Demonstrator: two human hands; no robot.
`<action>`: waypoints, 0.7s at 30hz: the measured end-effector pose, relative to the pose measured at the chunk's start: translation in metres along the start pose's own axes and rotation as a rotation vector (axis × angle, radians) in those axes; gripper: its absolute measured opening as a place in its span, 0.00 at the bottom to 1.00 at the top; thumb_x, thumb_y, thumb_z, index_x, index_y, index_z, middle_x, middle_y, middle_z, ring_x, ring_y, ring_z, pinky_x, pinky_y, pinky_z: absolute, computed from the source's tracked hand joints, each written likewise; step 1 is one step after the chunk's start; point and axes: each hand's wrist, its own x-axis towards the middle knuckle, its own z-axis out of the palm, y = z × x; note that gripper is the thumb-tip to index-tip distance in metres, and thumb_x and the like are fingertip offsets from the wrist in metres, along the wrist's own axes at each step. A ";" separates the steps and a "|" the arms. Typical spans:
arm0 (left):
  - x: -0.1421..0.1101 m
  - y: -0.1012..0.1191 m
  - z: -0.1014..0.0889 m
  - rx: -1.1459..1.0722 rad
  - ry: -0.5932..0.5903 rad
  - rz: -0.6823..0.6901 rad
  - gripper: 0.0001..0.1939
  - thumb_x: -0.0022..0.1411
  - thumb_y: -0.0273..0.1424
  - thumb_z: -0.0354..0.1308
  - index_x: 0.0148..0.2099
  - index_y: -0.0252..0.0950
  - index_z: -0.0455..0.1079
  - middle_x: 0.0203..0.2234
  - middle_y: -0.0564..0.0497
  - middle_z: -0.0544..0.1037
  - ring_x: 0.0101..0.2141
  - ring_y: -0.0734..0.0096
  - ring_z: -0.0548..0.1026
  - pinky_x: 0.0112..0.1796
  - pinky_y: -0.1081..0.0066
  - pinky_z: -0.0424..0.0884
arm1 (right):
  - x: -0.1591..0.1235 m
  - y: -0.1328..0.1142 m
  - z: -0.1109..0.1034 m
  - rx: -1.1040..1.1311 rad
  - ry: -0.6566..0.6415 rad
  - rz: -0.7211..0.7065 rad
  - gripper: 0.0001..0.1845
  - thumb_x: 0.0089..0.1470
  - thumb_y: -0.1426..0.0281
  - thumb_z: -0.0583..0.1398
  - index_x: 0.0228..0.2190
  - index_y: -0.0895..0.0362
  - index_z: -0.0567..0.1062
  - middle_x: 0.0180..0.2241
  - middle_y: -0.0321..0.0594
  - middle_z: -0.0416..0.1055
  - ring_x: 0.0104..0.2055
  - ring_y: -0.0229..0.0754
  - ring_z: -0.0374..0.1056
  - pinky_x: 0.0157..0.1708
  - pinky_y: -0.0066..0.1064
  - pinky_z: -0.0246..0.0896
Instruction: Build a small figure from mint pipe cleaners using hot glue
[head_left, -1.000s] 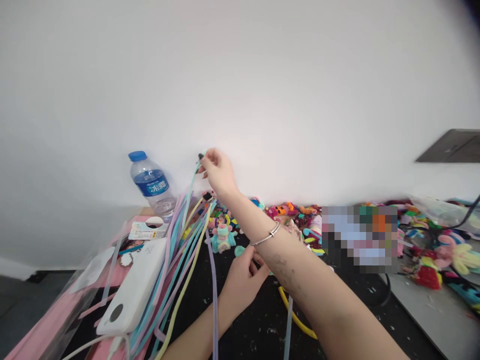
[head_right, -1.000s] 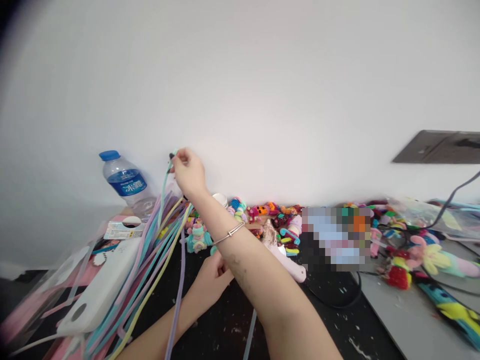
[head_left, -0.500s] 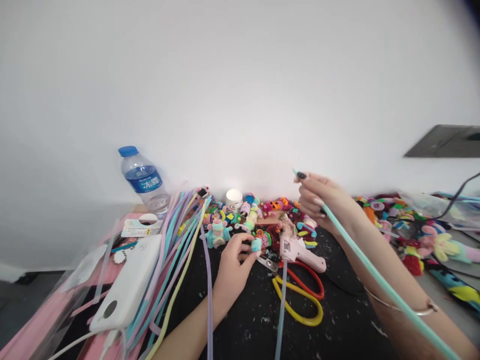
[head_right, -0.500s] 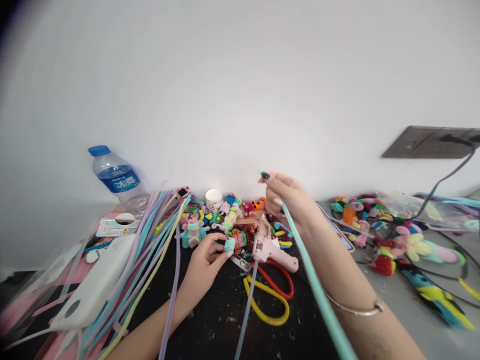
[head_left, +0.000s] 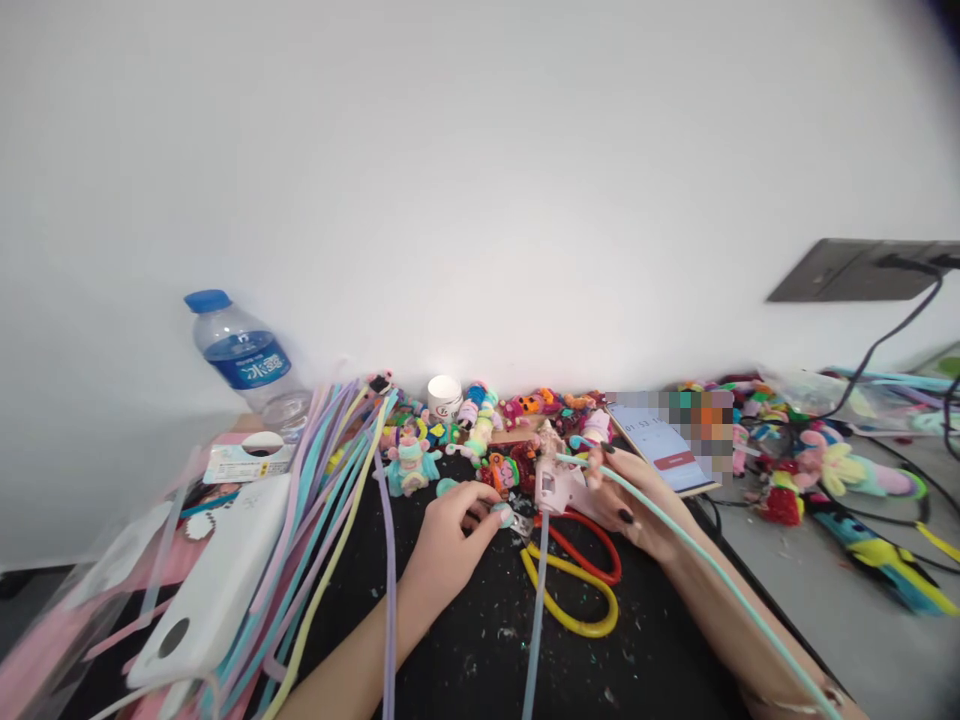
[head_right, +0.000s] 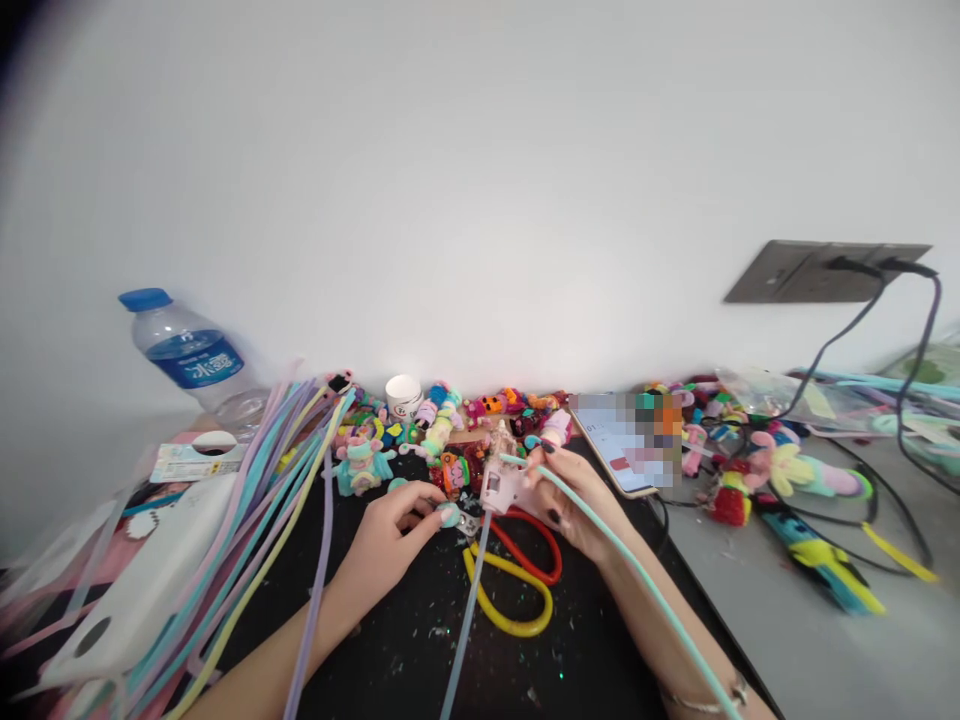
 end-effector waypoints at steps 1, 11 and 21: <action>0.000 0.001 0.000 0.008 -0.008 0.004 0.07 0.55 0.34 0.54 0.33 0.36 0.70 0.28 0.49 0.74 0.28 0.69 0.72 0.27 0.73 0.67 | -0.001 0.003 0.001 0.030 -0.008 0.018 0.10 0.47 0.62 0.58 0.29 0.57 0.70 0.24 0.37 0.70 0.12 0.28 0.56 0.09 0.19 0.49; -0.001 0.004 -0.002 0.095 -0.016 0.072 0.14 0.62 0.35 0.46 0.34 0.36 0.72 0.25 0.50 0.74 0.27 0.68 0.70 0.29 0.71 0.65 | -0.007 0.015 0.017 0.027 -0.090 -0.082 0.11 0.47 0.65 0.61 0.35 0.57 0.72 0.30 0.43 0.73 0.22 0.34 0.66 0.12 0.19 0.54; -0.002 0.004 -0.004 0.072 0.079 0.165 0.09 0.61 0.31 0.48 0.39 0.37 0.70 0.36 0.48 0.73 0.37 0.66 0.71 0.34 0.72 0.66 | -0.017 0.033 0.032 -0.344 -0.043 -0.287 0.11 0.55 0.64 0.56 0.36 0.55 0.75 0.23 0.35 0.63 0.14 0.29 0.51 0.11 0.24 0.44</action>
